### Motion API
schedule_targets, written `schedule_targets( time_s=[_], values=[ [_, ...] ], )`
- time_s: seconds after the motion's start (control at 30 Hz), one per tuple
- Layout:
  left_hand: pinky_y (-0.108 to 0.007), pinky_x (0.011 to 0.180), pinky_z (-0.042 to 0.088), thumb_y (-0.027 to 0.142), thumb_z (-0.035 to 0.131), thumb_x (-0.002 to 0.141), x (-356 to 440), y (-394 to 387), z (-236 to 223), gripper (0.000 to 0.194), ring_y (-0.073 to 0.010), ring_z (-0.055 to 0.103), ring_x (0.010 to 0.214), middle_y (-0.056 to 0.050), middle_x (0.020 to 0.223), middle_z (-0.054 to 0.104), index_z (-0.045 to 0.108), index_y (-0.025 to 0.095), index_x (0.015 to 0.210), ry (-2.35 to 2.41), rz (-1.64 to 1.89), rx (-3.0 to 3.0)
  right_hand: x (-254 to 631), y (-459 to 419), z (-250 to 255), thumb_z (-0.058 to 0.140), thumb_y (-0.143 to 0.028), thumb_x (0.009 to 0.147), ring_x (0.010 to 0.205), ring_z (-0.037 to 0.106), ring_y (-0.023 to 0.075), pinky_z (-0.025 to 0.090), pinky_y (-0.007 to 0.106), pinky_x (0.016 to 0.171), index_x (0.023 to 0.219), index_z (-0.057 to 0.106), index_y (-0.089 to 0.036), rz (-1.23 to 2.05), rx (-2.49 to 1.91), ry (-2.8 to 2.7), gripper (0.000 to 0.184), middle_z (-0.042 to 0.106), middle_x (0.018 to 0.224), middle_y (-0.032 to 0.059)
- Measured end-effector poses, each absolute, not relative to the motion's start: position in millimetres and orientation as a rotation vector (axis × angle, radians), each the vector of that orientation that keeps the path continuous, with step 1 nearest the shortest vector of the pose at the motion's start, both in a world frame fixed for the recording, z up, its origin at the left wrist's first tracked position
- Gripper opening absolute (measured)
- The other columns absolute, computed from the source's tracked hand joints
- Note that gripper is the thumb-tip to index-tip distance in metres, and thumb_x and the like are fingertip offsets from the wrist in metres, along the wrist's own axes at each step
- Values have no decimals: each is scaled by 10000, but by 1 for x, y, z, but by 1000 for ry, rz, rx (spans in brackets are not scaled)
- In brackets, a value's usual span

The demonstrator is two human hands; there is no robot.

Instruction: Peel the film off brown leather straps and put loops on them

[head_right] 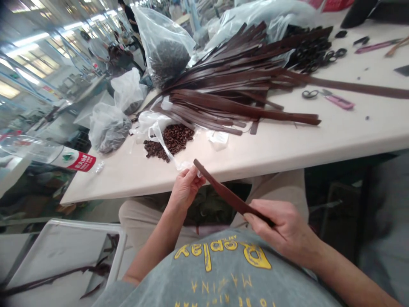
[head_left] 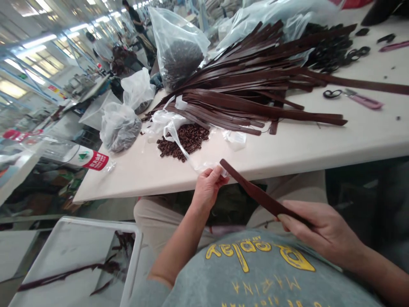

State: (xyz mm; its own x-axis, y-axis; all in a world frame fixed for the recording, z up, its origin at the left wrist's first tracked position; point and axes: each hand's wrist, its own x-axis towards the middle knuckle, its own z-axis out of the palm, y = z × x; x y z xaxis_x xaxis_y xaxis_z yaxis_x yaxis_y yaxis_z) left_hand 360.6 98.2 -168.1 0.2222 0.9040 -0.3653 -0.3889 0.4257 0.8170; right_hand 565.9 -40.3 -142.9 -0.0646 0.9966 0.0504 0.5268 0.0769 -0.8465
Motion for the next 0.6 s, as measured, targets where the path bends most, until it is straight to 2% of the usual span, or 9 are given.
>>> schedule_targets(
  time_s=[0.2,0.33,0.5,0.6],
  values=[
    [-262,664,498,500,901,509,365,104,-165,501,-100,606,606,-3,697,662,664,132,754,970,1024,613,569,-48,-152,498,-299,931,491,512,158,376,295,496,702,582,-263,816,-1398,-1781,246,518,570,-7],
    [-258,659,499,488,913,489,365,106,-163,520,-94,610,590,-7,709,676,684,126,783,957,1025,597,571,-49,-156,485,-310,938,497,515,160,376,291,496,686,580,-253,824,-1454,-1746,275,518,566,-6],
    [-259,659,492,489,893,540,366,105,-163,485,-99,613,591,-9,692,674,692,124,789,954,1015,620,570,-48,-156,491,-304,935,488,515,152,372,282,487,660,561,-242,827,-1423,-1762,291,507,552,-12],
    [-251,652,489,484,908,506,365,104,-162,494,-113,631,628,-29,718,699,704,122,773,951,999,624,571,-48,-159,474,-321,947,515,531,153,385,284,514,674,585,-232,859,-1477,-1739,308,535,573,-5]
  ],
)
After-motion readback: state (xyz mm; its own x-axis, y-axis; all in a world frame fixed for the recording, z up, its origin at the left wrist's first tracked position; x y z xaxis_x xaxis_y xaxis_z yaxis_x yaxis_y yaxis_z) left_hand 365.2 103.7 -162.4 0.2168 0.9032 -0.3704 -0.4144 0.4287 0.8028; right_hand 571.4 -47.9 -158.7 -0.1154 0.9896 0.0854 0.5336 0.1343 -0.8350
